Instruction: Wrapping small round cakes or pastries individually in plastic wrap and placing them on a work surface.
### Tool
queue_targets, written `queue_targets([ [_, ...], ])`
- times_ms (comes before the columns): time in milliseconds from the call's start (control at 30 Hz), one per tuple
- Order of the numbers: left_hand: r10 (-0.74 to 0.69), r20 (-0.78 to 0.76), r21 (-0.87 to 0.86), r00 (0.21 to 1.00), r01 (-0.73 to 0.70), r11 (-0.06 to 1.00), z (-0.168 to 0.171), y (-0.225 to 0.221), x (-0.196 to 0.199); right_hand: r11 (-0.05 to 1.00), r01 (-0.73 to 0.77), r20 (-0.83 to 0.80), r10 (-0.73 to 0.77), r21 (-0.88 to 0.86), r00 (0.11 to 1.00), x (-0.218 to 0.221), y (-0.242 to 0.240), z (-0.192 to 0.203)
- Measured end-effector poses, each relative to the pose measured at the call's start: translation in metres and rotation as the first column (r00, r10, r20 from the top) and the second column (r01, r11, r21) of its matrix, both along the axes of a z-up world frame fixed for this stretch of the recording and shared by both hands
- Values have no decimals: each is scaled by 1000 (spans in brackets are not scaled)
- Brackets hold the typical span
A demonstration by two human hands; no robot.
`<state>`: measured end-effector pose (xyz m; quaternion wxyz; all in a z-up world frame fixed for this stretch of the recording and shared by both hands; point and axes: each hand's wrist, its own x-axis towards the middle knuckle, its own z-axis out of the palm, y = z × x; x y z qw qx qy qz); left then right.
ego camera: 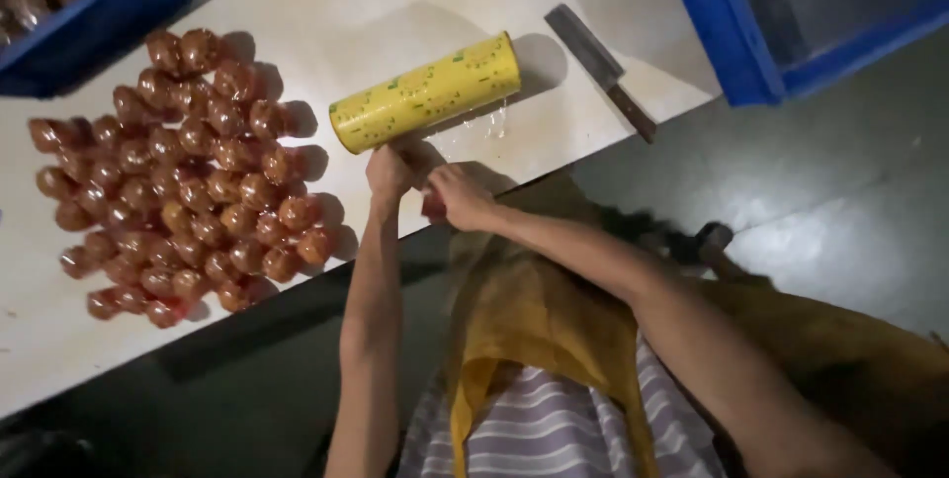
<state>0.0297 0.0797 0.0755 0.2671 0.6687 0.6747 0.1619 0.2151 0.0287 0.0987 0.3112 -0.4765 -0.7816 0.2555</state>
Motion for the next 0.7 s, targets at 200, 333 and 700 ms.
queue_targets([
  [200, 6, -144, -88, 990, -19, 996, -12, 2, -4, 749, -658, -13, 661, 83, 750, -3, -26, -22],
  [333, 14, -172, -163, 985, -42, 986, -13, -3, -10, 602, -799, -5, 799, -11, 602, 11, -31, -5],
  [700, 314, -90, -188, 945, -325, 927, 11, -29, 23, 732, -653, -482, 508, -195, 714, 96, 1, 97],
])
